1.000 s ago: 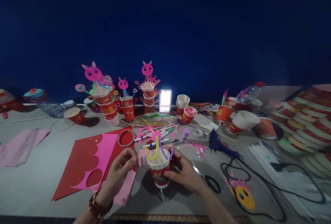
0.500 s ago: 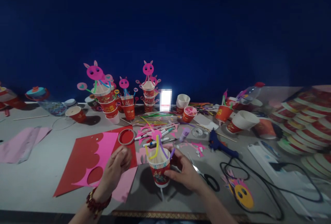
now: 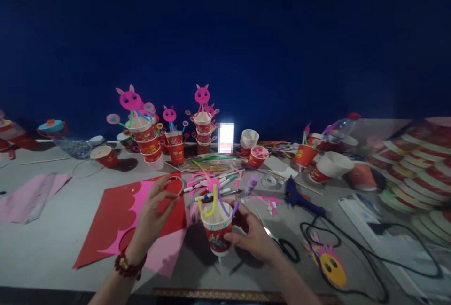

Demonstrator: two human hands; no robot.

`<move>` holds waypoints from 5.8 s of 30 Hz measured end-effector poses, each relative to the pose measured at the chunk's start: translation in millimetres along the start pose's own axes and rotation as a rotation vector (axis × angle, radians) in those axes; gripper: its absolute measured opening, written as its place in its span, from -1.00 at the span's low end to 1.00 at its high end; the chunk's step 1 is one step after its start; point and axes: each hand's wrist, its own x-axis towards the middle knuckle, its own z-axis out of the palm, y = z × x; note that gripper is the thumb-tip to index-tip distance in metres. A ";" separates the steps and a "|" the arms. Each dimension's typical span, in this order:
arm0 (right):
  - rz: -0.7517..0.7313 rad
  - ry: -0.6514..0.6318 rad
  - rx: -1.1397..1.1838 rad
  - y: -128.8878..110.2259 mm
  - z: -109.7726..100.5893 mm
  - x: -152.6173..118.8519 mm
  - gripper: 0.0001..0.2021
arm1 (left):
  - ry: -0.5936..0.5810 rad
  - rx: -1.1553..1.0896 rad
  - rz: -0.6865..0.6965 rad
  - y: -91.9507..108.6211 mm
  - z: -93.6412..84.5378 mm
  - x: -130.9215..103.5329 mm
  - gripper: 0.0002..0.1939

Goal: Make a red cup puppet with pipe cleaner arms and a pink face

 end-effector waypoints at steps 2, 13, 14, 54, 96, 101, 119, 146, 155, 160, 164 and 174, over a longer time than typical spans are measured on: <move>0.001 -0.005 0.007 -1.2 1.0 0.1 -0.33 | 0.014 -0.012 0.020 6.6 1.2 1.4 -0.89; 0.045 -0.007 -0.042 -2.0 11.0 2.4 -0.23 | -0.260 -0.098 0.123 65.3 36.1 12.9 -0.88; 0.044 -0.004 -0.051 -2.1 11.3 2.4 -0.22 | -0.263 -0.094 0.139 67.9 39.0 13.8 -0.89; -0.030 -0.003 0.002 1.2 7.5 4.8 -0.30 | -0.080 -0.596 0.127 100.4 25.4 21.2 -0.88; -0.186 0.091 -0.361 38.6 -20.6 34.2 -0.19 | -0.396 -1.049 -0.462 -15.8 99.7 -41.8 -0.36; -0.153 0.074 -0.418 39.6 -18.7 27.0 -0.25 | -0.417 -1.048 -0.491 -13.1 99.2 -44.2 -0.32; -0.105 0.018 -0.367 25.5 -21.9 30.5 -0.31 | -0.442 -0.959 -0.540 -18.2 101.1 -47.3 -0.34; -0.104 -0.063 -0.571 4.1 -18.1 24.9 -0.48 | -0.354 -0.775 -0.366 -8.5 94.7 -47.6 -0.35; -0.045 -0.033 -0.467 19.9 -22.2 24.8 -0.38 | -0.468 -0.811 -0.316 -5.1 91.1 -43.5 -0.24; -0.090 -0.032 -0.312 18.4 -23.9 27.6 -0.38 | -0.449 -0.907 -0.416 -3.9 93.4 -44.4 -0.23; -0.243 0.188 -0.236 12.0 -26.5 29.3 -0.55 | -0.103 -0.978 -0.500 -11.7 88.3 -34.3 -0.21; -0.516 0.930 -0.070 -17.5 -61.0 33.6 -0.79 | 0.110 -0.977 -0.374 -5.1 62.5 -11.8 -0.51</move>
